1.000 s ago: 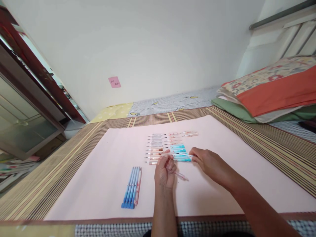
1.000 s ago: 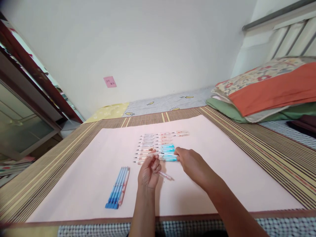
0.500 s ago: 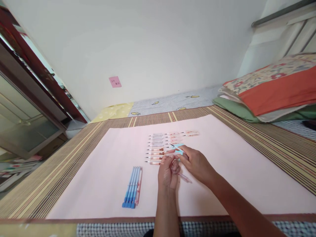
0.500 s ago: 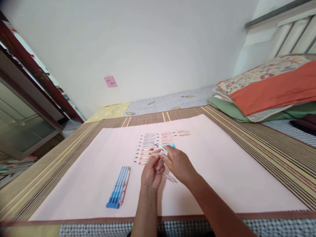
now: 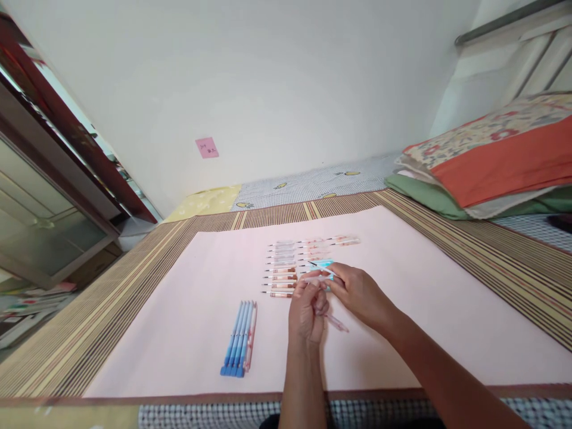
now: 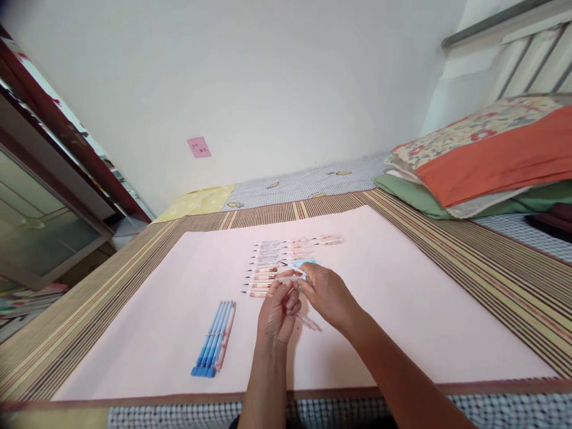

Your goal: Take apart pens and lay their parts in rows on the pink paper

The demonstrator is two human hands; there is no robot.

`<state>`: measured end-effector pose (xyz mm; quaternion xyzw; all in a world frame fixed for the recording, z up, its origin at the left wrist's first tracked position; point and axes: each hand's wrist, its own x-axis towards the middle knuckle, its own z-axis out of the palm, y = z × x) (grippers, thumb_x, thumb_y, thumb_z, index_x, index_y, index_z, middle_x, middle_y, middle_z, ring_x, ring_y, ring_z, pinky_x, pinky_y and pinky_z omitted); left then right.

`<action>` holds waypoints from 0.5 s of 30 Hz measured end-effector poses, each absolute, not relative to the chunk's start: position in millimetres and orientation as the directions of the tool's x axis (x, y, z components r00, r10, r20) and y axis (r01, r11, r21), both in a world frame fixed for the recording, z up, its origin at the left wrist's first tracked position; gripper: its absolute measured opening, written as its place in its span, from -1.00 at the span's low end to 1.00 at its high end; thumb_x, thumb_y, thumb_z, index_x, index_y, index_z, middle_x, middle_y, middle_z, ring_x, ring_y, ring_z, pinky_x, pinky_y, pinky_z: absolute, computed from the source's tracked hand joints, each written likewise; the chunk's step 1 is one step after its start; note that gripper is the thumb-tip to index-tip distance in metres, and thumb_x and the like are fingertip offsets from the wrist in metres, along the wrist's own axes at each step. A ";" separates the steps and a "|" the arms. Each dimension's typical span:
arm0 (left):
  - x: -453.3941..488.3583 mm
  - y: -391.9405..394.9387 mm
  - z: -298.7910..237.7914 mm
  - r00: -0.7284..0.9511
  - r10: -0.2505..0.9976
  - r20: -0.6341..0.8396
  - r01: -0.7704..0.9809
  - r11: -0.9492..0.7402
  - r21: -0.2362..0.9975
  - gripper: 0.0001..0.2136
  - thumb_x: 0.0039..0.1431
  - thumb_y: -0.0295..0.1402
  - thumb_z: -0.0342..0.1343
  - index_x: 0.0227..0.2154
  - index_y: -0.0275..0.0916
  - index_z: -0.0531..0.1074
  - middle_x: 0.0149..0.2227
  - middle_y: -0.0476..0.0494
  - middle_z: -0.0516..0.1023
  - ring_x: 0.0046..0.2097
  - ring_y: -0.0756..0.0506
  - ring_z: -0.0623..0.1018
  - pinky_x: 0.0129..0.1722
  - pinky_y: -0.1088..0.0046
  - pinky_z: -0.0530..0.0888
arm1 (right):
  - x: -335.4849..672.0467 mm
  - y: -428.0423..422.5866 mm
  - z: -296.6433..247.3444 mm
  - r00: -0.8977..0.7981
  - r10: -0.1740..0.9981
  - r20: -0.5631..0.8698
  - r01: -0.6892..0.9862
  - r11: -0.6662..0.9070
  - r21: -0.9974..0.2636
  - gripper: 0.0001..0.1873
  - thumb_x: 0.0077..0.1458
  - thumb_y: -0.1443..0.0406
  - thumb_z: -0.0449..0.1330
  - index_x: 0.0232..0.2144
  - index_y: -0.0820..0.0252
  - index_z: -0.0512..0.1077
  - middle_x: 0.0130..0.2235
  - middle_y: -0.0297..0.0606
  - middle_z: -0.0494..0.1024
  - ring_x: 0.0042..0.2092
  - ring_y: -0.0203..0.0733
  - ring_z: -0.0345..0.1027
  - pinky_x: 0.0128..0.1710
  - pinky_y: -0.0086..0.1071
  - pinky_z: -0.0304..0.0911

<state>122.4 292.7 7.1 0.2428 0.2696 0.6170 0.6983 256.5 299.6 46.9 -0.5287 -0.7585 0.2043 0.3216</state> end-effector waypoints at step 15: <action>116.8 295.0 7.2 0.137 0.975 -0.175 -0.751 0.217 0.624 -0.58 -0.12 -0.26 0.49 -0.19 -0.34 0.58 -0.44 -0.02 0.51 -0.61 0.20 0.10 -0.64 0.62 -0.04 | 357.5 411.3 -3.9 0.021 0.952 0.307 0.886 0.124 -0.447 -0.85 0.14 0.39 0.11 -0.30 0.19 0.49 -0.18 -0.20 0.59 -0.21 -0.17 0.41 -0.22 -0.38 0.16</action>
